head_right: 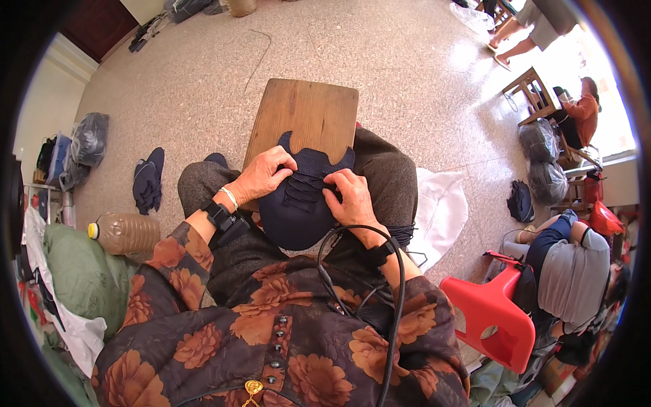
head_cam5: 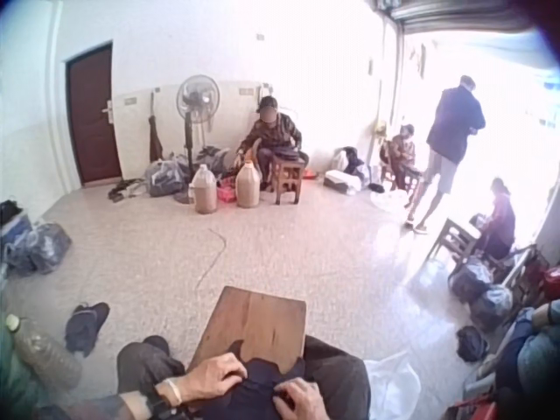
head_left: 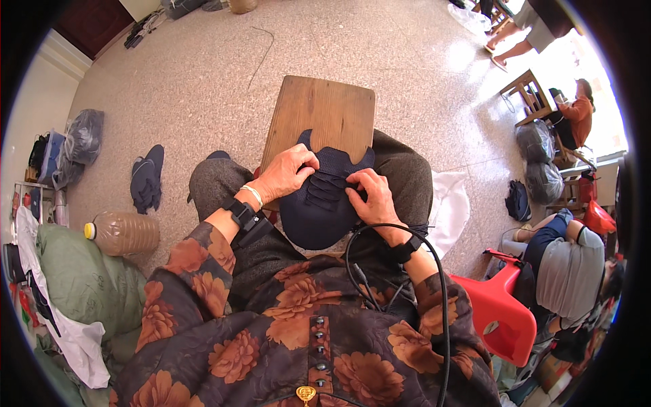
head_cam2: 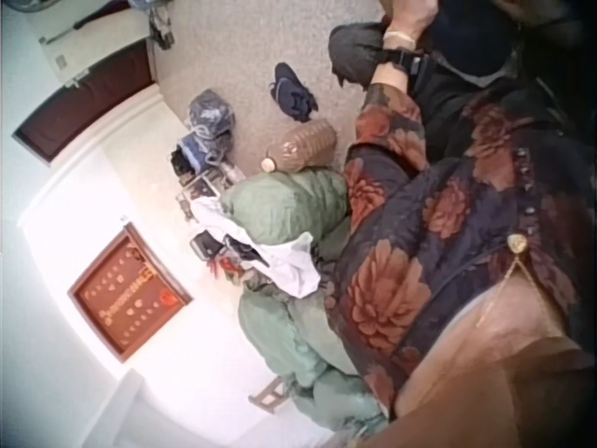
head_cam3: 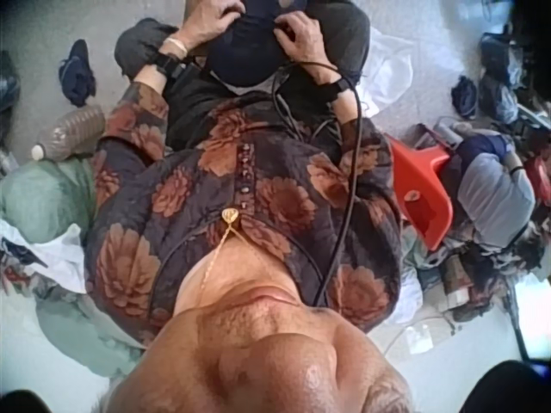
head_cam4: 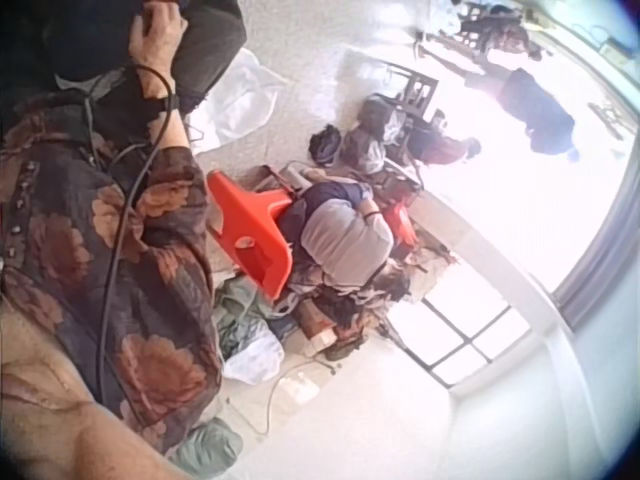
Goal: Manually sewing or threading a needle through pre-cut blue shoe upper material on a small wooden work surface.
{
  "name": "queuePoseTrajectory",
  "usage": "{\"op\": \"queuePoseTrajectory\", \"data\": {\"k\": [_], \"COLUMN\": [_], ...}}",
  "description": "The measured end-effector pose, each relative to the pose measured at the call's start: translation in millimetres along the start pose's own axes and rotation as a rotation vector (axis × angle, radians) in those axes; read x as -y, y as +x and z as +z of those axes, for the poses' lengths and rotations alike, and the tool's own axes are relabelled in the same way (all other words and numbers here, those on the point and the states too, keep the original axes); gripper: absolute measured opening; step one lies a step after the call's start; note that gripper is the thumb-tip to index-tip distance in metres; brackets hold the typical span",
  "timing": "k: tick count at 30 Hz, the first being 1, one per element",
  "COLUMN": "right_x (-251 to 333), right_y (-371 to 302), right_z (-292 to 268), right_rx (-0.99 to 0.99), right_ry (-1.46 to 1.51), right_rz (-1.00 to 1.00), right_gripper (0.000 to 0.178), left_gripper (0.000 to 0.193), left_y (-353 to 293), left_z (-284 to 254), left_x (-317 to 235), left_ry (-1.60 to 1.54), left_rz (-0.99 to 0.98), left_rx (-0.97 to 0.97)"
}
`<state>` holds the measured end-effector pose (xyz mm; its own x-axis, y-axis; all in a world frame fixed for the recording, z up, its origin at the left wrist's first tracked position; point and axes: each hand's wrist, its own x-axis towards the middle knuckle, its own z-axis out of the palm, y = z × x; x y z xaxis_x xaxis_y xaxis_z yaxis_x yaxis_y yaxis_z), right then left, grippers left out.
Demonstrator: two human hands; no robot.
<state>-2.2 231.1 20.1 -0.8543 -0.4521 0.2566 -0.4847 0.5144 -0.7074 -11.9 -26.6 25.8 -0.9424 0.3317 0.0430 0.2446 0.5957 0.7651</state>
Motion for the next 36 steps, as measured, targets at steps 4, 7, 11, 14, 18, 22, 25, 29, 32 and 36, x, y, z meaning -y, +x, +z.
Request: {"op": "queuePoseTrajectory", "data": {"k": [4,7,11,14,18,22,25,29,32,36], "right_x": [3.4,3.1,0.3,-2.1,-2.5,1.2,1.0,-2.5,-4.4,-1.6], "right_y": [0.4,2.3,0.2,-5.0,-3.7,-1.5,2.0,5.8,6.9,6.8], "right_z": [-2.3,-0.2,3.5,2.7,4.8,6.3,7.7,12.1,13.7,11.6], "right_rx": [-0.032,-0.032,0.000,0.036,-0.034,-0.005,-0.009,-0.017,-0.042,-0.033], "right_ry": [-0.058,-0.054,-0.044,-0.131,-0.075,-0.072,-0.102,-0.124,-0.106,-0.068], "right_rz": [-0.093,-0.158,-0.139,-0.080,-0.058,-0.004,-0.102,-0.074,-0.040,-0.021], "right_gripper": [0.015,0.012,0.010,0.009,0.011,0.012,0.012,0.011,0.010,0.009], "left_gripper": [0.008,0.008,0.008,0.008,0.007,0.008,0.008,0.007,0.006,0.006], "left_y": [-2.6,-5.5,-5.4,-6.7,-6.3,-5.8,-6.1,-5.2,-3.7,-5.4], "left_z": [0.7,-0.6,-0.5,1.9,5.9,6.2,6.5,5.3,5.0,1.3], "left_x": [0.1,1.4,2.9,1.7,-2.1,-4.7,-4.2,0.6,3.3,4.5], "left_ry": [-0.101,-0.100,-0.021,0.001,0.058,0.084,0.073,0.042,-0.003,-0.104], "left_rz": [-0.028,-0.018,0.073,0.069,0.026,0.025,0.015,0.033,0.050,0.075], "left_rx": [-0.028,-0.025,-0.024,-0.010,-0.004,-0.005,-0.013,0.006,-0.009,-0.094]}}
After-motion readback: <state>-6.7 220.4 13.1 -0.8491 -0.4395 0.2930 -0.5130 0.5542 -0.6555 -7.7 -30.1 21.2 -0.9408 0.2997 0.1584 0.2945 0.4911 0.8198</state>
